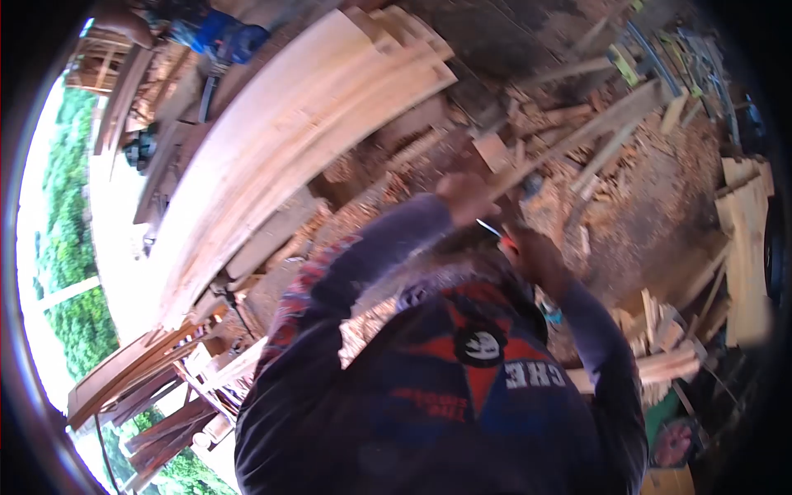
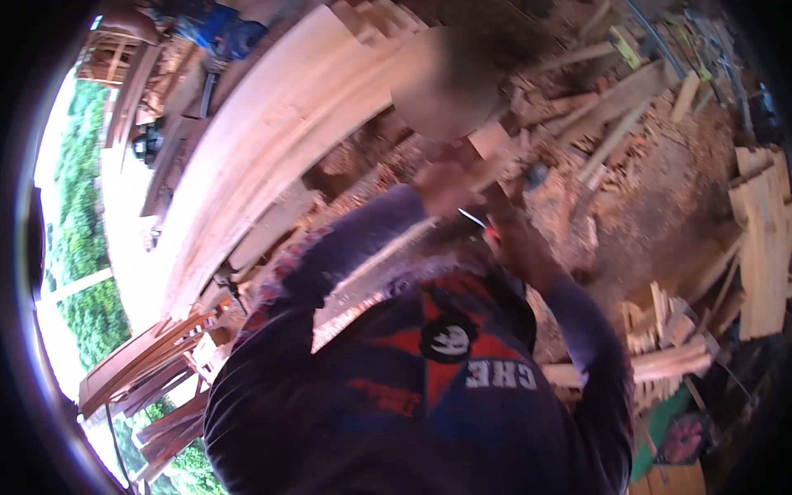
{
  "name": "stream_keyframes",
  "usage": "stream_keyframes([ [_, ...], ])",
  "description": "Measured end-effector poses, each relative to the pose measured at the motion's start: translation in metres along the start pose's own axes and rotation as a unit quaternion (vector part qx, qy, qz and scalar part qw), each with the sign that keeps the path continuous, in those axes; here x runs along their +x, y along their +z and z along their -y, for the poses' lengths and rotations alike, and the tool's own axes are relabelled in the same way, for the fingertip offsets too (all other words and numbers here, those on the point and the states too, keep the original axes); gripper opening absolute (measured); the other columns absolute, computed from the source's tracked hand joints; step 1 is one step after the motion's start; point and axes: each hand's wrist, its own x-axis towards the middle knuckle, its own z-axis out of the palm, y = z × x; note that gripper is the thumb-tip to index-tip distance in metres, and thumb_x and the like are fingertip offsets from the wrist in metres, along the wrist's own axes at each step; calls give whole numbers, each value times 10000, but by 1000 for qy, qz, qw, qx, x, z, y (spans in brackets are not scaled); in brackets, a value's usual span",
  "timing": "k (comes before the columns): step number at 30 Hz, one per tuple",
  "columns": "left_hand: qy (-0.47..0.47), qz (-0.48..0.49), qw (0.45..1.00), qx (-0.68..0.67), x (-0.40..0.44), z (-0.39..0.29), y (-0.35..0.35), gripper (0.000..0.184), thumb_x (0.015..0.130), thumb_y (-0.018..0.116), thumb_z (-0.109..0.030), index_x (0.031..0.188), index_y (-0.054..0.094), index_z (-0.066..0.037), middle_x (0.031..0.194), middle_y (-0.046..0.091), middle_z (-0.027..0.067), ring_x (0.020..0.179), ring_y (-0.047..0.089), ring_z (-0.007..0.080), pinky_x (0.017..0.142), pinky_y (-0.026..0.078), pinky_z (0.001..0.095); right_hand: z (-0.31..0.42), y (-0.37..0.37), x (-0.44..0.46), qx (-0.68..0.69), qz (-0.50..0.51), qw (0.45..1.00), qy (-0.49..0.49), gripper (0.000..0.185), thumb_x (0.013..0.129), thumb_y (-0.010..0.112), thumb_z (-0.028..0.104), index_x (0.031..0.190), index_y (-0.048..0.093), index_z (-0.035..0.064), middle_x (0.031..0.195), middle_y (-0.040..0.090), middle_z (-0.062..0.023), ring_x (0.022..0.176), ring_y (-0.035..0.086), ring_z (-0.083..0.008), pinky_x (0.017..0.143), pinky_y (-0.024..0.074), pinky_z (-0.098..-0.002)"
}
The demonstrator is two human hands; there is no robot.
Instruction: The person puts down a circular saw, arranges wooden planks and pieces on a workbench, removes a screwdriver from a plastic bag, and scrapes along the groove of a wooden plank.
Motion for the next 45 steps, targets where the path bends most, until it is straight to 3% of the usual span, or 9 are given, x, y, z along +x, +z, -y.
stream_keyframes([
  [2,72,-91,992,41,14,3,13,241,851,644,-263,776,739,-55,624,649,139,681,687,379,674,555,507,16,4,-5,5,-10,1000,29,371,905,660,236,1214,620,35,911,685,-257,827,669,-451,729,532,-513],
  [4,89,-44,989,106,15,6,1,216,821,634,-237,783,739,-52,694,679,152,713,704,365,663,568,488,18,10,-10,14,-11,996,90,342,906,664,230,1187,634,37,915,683,-256,827,667,-451,724,526,-514],
  [7,208,20,945,252,30,14,3,161,749,625,-182,732,732,-63,712,697,158,701,722,349,614,577,488,1,41,-18,136,-87,986,47,354,912,653,257,1190,624,42,845,685,-244,789,680,-426,697,539,-503],
  [12,117,-44,991,39,25,13,0,491,936,581,-366,688,644,53,688,614,298,680,634,471,657,501,535,1,35,-23,73,-80,993,54,290,950,577,223,1184,587,52,842,692,-211,775,693,-397,635,565,-498],
  [30,111,-29,993,28,24,5,-13,445,909,634,-304,673,635,73,656,587,312,629,633,458,608,494,521,-51,3,32,65,33,991,-116,284,886,646,289,1047,681,58,868,687,-194,802,695,-392,727,561,-494],
  [36,153,-33,988,13,27,17,-8,441,919,612,-301,666,637,60,651,601,292,642,633,464,623,509,521,-34,27,13,175,108,978,-26,290,906,615,265,1101,658,55,884,701,-191,790,717,-369,691,575,-480],
  [40,139,-21,990,29,26,16,-9,450,927,582,-316,677,642,53,652,604,281,649,636,460,631,517,521,-7,41,-1,-27,19,999,-18,346,975,510,271,1203,578,20,836,704,-195,772,726,-342,614,580,-489],
  [43,111,-8,990,88,27,16,-16,428,911,554,-313,691,660,38,645,607,274,646,640,452,634,525,520,-13,45,7,69,-4,998,-7,298,948,578,271,1110,623,24,829,708,-183,753,721,-345,585,569,-443],
  [45,172,-31,982,74,28,21,-10,369,861,551,-280,669,672,11,626,612,250,635,648,431,624,530,520,-22,51,12,247,-8,967,-64,277,912,690,272,1038,661,28,751,693,-106,622,688,-242,521,515,-353],
])
